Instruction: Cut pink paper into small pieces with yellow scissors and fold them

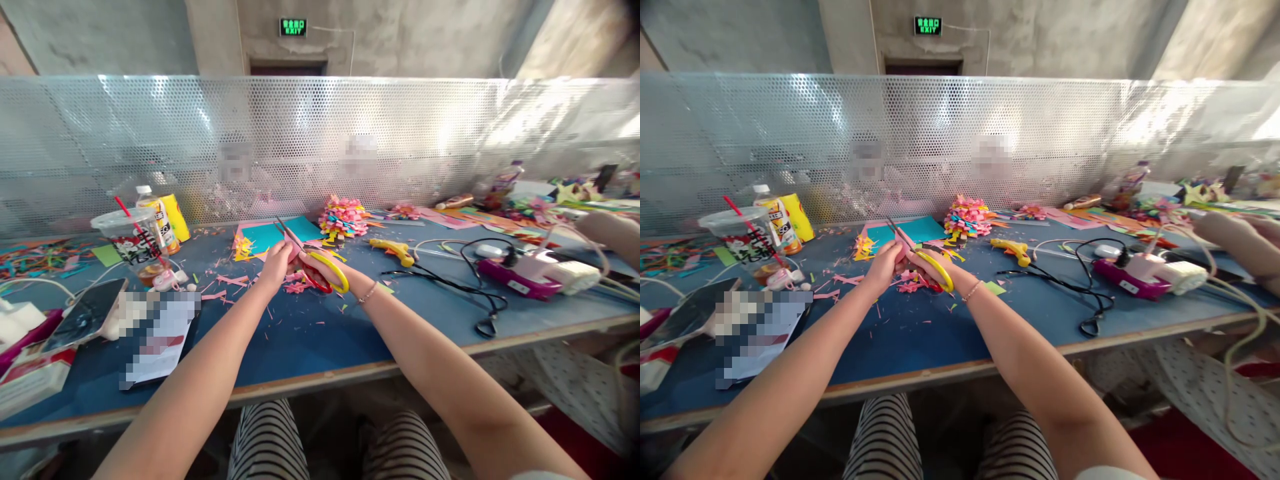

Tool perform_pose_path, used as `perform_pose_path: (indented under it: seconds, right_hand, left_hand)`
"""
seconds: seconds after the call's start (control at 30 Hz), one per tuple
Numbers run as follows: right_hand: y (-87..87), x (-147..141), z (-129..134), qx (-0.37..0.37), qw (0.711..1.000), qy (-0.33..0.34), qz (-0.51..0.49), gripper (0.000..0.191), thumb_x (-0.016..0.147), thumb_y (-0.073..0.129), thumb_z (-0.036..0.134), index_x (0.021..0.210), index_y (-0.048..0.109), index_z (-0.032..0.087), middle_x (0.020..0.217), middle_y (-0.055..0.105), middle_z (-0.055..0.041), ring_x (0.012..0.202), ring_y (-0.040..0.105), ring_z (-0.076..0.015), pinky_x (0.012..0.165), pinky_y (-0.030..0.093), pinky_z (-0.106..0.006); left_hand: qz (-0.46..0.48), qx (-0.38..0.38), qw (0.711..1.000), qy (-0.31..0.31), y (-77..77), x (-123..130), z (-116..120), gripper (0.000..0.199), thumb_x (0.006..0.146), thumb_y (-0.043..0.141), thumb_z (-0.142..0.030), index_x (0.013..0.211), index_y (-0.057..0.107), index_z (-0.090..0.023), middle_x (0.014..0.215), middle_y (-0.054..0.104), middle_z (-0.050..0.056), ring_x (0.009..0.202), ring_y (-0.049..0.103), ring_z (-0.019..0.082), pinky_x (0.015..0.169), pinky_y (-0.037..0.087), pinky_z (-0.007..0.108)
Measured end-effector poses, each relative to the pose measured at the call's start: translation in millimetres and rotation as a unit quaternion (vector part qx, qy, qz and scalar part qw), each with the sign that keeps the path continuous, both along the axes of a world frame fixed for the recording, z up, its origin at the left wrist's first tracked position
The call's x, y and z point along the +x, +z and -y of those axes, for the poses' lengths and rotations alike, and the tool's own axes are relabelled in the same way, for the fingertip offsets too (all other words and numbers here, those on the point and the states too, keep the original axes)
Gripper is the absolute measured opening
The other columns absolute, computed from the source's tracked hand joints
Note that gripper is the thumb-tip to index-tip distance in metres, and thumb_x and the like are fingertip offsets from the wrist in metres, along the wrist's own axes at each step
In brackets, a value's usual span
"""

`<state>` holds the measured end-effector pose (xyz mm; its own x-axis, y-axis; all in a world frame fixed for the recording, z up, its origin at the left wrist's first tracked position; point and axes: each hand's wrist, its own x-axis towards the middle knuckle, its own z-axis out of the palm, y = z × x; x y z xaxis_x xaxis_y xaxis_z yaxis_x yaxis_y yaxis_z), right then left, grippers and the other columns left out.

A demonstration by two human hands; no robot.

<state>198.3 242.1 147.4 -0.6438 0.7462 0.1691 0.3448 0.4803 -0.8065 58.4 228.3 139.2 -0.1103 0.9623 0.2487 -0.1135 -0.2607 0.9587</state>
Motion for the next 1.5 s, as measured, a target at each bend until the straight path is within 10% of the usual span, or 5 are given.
perform_pose_path:
  seconds: [0.73, 0.97, 1.13, 1.5]
  right_hand:
    - [5.8, 0.6, -7.4, 0.173, 0.978, -0.104, 0.047, 0.046, 0.078, 0.043, 0.057, 0.066, 0.054, 0.014, 0.059, 0.05, 0.0011, 0.056, 0.046, -0.0094, 0.053, 0.032, -0.021]
    - [-6.3, 10.0, -32.8, 0.213, 0.933, -0.241, 0.163, 0.035, 0.075, 0.055, 0.047, 0.085, 0.059, 0.014, 0.074, 0.062, -0.0059, 0.071, 0.056, -0.0174, 0.057, 0.035, -0.022]
    - [-19.7, 15.7, -43.3, 0.216, 0.923, -0.207, 0.243, 0.038, 0.077, 0.056, 0.029, 0.111, 0.054, 0.012, 0.104, 0.063, -0.0138, 0.094, 0.059, -0.0233, 0.071, 0.041, -0.025]
    - [-17.2, 18.9, -44.8, 0.218, 0.903, -0.178, 0.324, 0.027, 0.08, 0.05, 0.031, 0.099, 0.061, 0.014, 0.098, 0.066, -0.0129, 0.089, 0.06, -0.0242, 0.069, 0.041, -0.027]
  left_hand:
    - [0.03, -0.006, 0.998, -0.054, -0.4, -1.6, -0.4, 0.022, 0.078, 0.049, -0.033, 0.064, 0.04, -0.018, 0.045, 0.042, -0.005, 0.034, 0.032, 0.005, 0.038, 0.019, 0.02]
    - [0.01, 0.011, 1.0, -0.023, -4.0, -4.5, -6.4, 0.02, 0.079, 0.045, -0.031, 0.064, 0.042, -0.019, 0.051, 0.047, -0.003, 0.038, 0.036, 0.007, 0.04, 0.026, 0.022]
    - [-0.032, -0.008, 0.999, 0.029, -7.2, -7.3, -12.6, 0.013, 0.075, 0.045, -0.024, 0.064, 0.044, -0.019, 0.057, 0.047, -0.003, 0.049, 0.043, 0.011, 0.049, 0.035, 0.023]
    - [-0.212, 0.065, 0.972, 0.074, -16.9, -12.6, -20.7, 0.02, 0.073, 0.05, -0.024, 0.055, 0.042, -0.018, 0.049, 0.039, -0.005, 0.05, 0.038, 0.011, 0.051, 0.028, 0.022]
